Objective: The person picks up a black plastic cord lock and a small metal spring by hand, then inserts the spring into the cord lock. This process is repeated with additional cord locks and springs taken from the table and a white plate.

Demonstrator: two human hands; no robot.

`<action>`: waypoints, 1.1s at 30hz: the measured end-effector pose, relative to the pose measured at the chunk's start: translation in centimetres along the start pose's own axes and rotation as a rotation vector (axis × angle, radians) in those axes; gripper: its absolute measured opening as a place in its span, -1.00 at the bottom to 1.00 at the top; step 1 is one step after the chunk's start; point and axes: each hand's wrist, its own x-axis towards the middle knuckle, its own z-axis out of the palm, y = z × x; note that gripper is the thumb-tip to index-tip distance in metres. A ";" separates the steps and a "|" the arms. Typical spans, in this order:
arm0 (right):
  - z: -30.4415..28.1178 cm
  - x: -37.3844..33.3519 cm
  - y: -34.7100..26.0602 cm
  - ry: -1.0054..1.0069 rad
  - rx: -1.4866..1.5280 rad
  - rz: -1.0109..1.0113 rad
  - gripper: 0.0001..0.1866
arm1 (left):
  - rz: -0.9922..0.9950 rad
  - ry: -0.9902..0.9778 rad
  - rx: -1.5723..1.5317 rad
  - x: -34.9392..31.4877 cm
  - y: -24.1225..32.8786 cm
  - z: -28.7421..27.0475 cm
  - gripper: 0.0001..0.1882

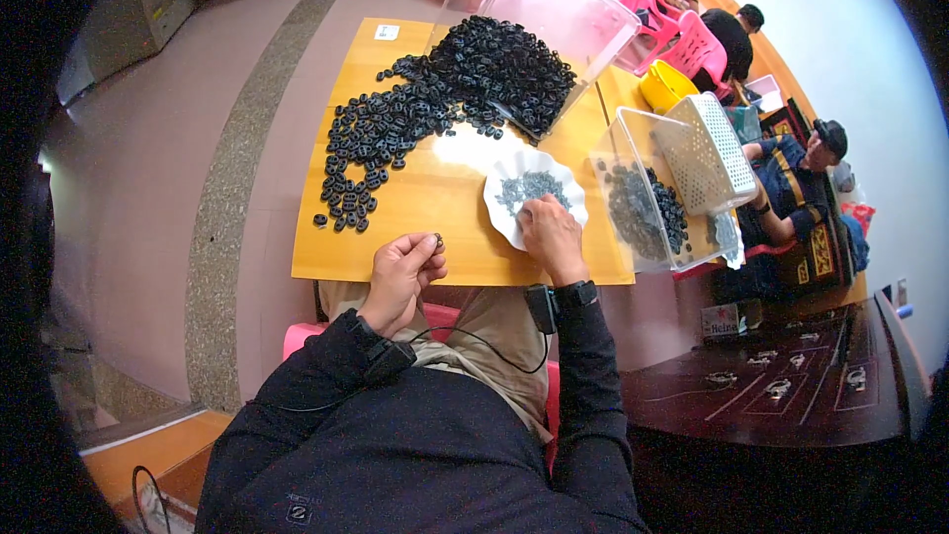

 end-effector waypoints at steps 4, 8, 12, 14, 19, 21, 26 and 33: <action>0.1 0.1 0.0 0.015 0.040 -0.028 -0.85 | -0.001 0.010 -0.003 -0.1 0.0 0.0 -0.85; 0.6 0.0 0.5 0.047 0.041 -0.053 -0.87 | -0.006 0.004 -0.002 0.0 0.0 0.0 -0.85; 0.8 -0.1 0.8 0.106 0.070 -0.084 -0.86 | -0.007 0.004 -0.001 0.0 0.0 0.0 -0.85; 0.7 -0.3 0.5 0.118 0.084 -0.058 -0.85 | -0.005 0.004 -0.002 0.0 0.0 0.0 -0.85; -0.8 -1.0 -0.4 0.062 0.029 0.020 -0.83 | -0.009 0.014 0.001 -0.1 0.1 -0.1 -0.85; -1.1 -1.3 -0.3 -0.012 0.028 0.017 -0.84 | -0.010 0.016 0.003 -0.1 0.1 0.0 -0.84; -0.8 -1.2 -0.1 -0.009 0.000 0.013 -0.86 | -0.007 0.013 0.012 -0.1 0.1 0.1 -0.84; -0.1 -1.1 0.5 -0.025 -0.053 -0.063 -0.87 | -0.013 0.020 0.016 -0.1 -0.1 0.0 -0.84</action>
